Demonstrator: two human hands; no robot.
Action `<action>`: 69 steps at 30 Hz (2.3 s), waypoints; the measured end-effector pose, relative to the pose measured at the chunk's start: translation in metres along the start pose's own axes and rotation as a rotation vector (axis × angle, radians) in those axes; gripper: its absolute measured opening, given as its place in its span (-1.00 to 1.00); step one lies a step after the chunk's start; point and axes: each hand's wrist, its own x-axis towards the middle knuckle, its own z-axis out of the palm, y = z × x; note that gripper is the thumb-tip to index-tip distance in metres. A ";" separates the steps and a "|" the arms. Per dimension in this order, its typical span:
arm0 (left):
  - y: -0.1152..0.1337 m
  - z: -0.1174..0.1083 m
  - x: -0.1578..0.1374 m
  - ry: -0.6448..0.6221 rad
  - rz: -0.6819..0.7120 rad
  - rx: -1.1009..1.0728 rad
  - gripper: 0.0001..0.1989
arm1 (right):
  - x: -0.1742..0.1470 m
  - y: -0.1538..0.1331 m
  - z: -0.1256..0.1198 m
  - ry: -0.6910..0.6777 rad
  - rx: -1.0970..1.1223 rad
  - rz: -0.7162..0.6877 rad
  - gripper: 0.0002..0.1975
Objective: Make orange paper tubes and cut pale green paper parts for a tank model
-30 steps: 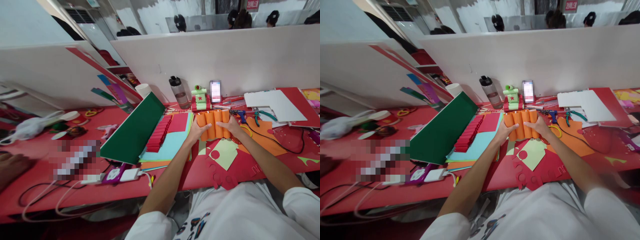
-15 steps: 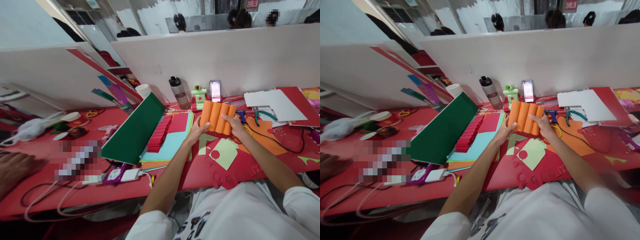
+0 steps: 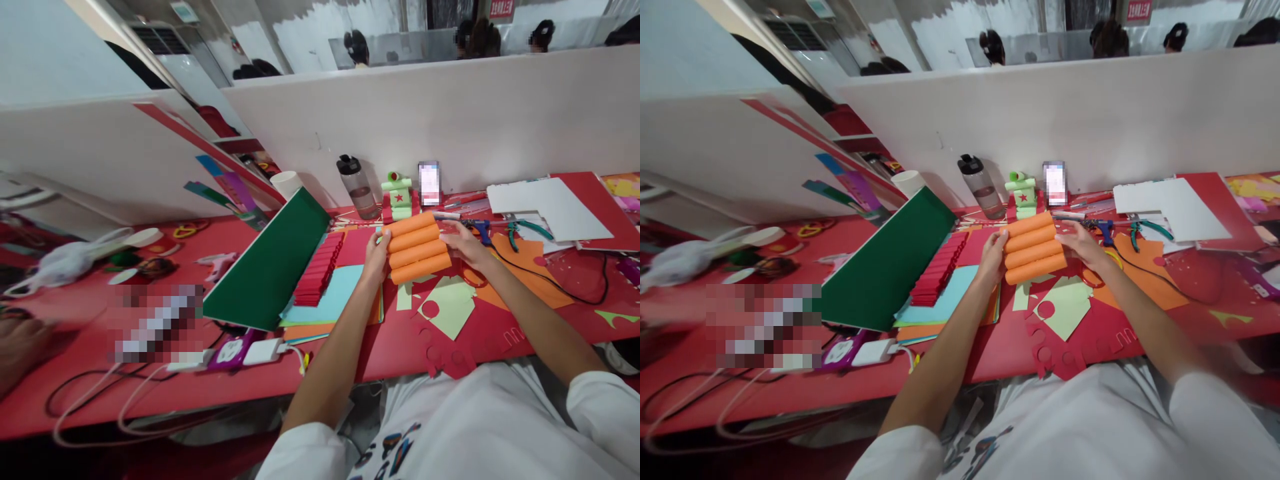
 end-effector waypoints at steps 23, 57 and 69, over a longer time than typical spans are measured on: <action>0.008 0.008 -0.008 -0.109 0.080 -0.125 -0.37 | 0.001 -0.006 -0.007 -0.035 -0.030 0.007 -0.47; -0.038 0.051 -0.076 -1.267 1.078 1.254 -0.73 | 0.005 -0.024 -0.066 -0.001 0.343 -0.098 -0.62; -0.032 0.062 -0.091 -1.210 1.204 1.342 -0.75 | 0.016 -0.005 -0.064 0.077 0.410 -0.061 -0.63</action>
